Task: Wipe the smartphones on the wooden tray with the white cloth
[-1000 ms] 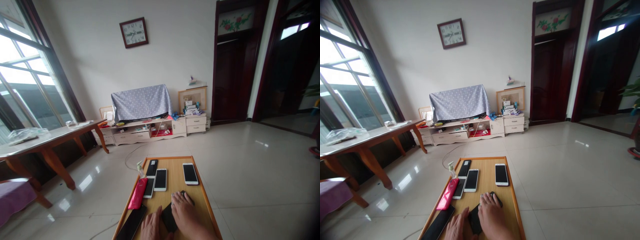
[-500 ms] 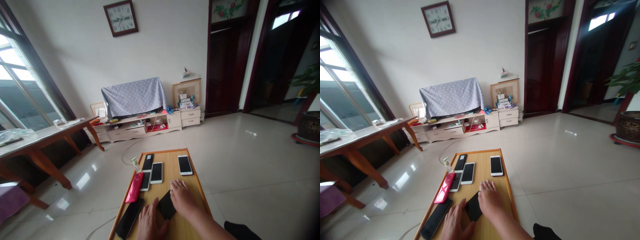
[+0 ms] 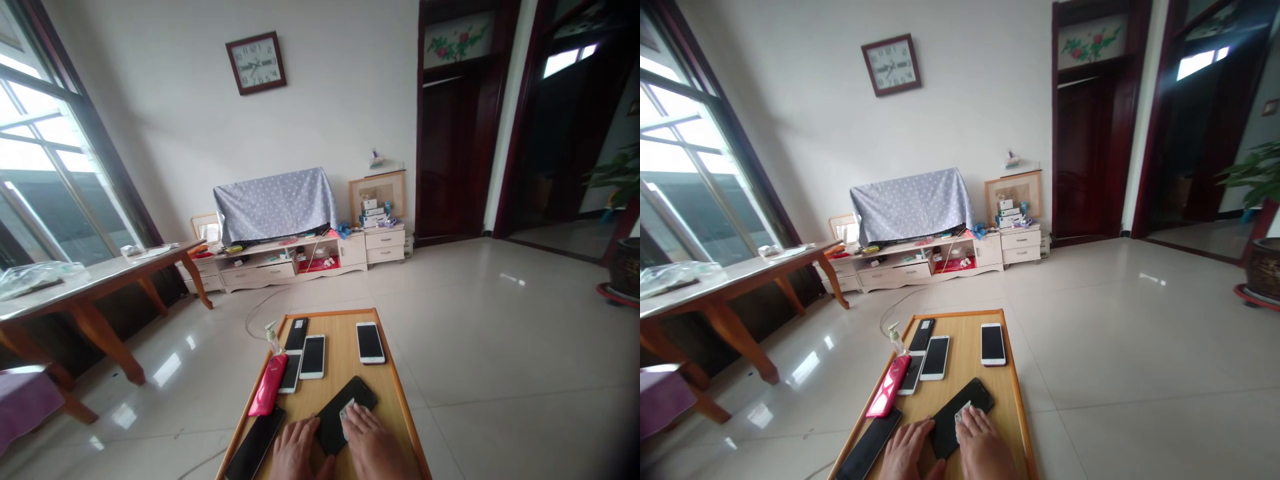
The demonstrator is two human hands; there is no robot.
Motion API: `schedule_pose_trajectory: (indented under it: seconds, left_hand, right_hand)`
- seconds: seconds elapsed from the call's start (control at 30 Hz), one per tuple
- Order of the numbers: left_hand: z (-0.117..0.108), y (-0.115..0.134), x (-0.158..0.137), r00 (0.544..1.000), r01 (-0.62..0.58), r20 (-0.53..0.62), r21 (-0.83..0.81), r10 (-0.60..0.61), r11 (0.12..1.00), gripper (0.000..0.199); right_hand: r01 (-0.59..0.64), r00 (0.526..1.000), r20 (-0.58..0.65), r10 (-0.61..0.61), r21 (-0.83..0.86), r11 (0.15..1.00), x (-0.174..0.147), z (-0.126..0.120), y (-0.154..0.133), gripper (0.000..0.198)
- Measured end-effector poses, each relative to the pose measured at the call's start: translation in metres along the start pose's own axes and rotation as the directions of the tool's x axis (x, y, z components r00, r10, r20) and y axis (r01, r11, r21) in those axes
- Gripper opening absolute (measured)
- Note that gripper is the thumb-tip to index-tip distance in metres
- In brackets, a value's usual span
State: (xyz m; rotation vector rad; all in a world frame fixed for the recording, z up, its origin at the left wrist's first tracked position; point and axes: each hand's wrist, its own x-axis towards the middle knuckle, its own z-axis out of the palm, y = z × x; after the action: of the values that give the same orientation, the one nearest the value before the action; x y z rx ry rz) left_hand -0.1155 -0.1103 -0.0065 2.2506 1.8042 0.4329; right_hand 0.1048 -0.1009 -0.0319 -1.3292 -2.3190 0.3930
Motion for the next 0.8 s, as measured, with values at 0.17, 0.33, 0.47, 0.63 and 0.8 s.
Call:
schedule_pose_trajectory:
  seconds: [0.17,0.33,0.47,0.63,0.8]
  left_hand:
    - [0.009,-0.004,0.002,1.000,0.006,-0.005,0.024,-0.005,1.000,0.066]
    - [0.017,-0.010,0.007,0.997,-0.020,-0.069,0.085,0.026,0.996,0.063]
    - [0.014,-0.010,0.013,0.996,-0.089,-0.003,0.111,0.089,0.990,0.059]
    - [0.012,-0.003,0.014,0.999,-0.033,0.007,0.112,0.032,0.993,0.053]
    - [0.006,0.003,0.013,0.999,-0.036,0.033,0.121,0.033,0.992,0.047]
  right_hand:
    - [-0.068,0.994,-0.077,0.072,0.060,0.996,0.004,-0.018,0.007,0.042]
    - [-0.227,0.943,-0.222,0.248,0.117,0.967,0.016,-0.027,0.031,0.039]
    - [-0.283,0.899,-0.280,0.336,0.213,0.935,0.024,-0.024,0.044,0.037]
    - [-0.277,0.859,-0.285,0.426,0.441,0.854,0.029,-0.025,0.047,0.037]
    - [-0.261,0.811,-0.229,0.539,0.682,0.683,0.034,-0.032,0.045,0.034]
